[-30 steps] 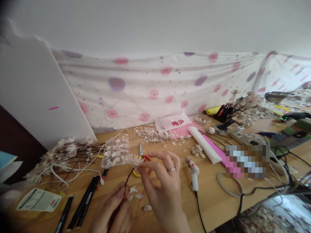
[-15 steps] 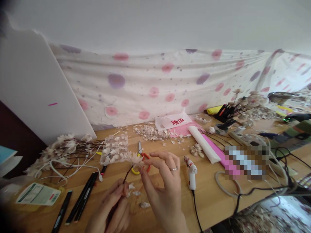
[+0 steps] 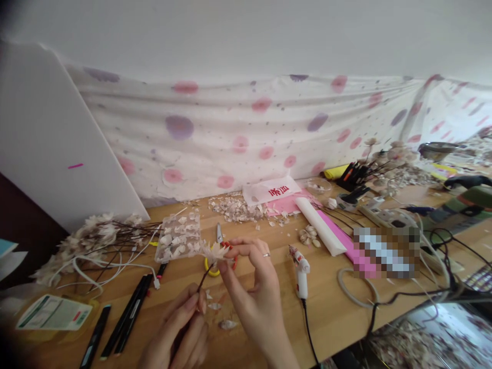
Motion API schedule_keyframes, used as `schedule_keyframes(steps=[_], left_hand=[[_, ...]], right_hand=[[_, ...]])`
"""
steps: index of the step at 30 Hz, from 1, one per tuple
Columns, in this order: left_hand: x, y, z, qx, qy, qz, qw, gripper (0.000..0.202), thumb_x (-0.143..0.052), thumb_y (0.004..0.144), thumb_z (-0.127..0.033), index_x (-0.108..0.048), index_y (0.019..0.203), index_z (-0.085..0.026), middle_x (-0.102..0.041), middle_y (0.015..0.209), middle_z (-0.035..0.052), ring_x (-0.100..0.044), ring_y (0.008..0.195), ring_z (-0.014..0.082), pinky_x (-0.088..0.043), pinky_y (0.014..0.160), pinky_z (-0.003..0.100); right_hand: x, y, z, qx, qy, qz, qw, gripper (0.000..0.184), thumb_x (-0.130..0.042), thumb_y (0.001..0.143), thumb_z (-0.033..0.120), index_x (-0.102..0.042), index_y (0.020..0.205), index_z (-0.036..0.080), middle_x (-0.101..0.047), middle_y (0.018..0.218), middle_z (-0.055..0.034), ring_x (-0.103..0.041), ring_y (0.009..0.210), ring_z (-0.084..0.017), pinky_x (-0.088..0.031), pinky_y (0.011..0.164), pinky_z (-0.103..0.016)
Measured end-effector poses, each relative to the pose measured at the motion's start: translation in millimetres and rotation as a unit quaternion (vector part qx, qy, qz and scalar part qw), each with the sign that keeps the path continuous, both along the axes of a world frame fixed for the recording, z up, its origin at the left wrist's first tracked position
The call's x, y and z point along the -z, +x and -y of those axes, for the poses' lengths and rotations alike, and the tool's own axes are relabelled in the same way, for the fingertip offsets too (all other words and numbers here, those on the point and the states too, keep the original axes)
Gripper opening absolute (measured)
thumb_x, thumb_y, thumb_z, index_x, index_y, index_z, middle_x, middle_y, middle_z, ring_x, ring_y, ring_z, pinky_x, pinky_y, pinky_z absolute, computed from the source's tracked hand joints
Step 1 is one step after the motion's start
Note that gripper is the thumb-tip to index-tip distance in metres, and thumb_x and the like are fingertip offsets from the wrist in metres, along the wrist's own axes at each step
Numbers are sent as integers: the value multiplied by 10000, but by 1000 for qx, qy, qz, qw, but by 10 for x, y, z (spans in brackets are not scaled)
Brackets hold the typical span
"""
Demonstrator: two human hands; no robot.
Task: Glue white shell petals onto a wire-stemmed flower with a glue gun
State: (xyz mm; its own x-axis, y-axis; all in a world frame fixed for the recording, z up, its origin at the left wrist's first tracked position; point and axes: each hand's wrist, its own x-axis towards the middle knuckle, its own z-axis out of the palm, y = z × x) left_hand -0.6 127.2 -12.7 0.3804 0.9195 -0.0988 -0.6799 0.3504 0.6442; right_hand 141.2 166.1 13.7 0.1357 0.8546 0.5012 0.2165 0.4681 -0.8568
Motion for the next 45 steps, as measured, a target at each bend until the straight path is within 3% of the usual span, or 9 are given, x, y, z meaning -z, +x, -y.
schedule_keyframes(steps=[21,39,45], left_hand=[[24,-70,-21,24,30,33,999,259,-576,965,-389,-742,865,-217,-297,363,-123,-131,291,36,-238,375,165],[22,-150,-38,37,11,55,998,257,-571,968,-375,-746,866,-215,-233,348,-130,-117,296,37,-247,399,165],[27,-152,-46,43,17,77,996,265,-558,978,-369,-732,858,-209,-201,343,-137,-80,293,36,-231,391,168]], right_hand=[[10,-43,-41,-81,-63,-116,988,41,-690,905,295,-649,905,294,-610,1082,4,-522,1139,-182,-380,968,-286],[-12,-78,-52,-112,-103,-150,977,79,-711,877,325,-658,875,266,-628,1069,-19,-551,1108,-210,-399,966,-322],[-50,-130,-24,-89,-87,-133,983,85,-699,874,307,-643,904,251,-632,1031,-35,-577,1060,-223,-423,954,-358]])
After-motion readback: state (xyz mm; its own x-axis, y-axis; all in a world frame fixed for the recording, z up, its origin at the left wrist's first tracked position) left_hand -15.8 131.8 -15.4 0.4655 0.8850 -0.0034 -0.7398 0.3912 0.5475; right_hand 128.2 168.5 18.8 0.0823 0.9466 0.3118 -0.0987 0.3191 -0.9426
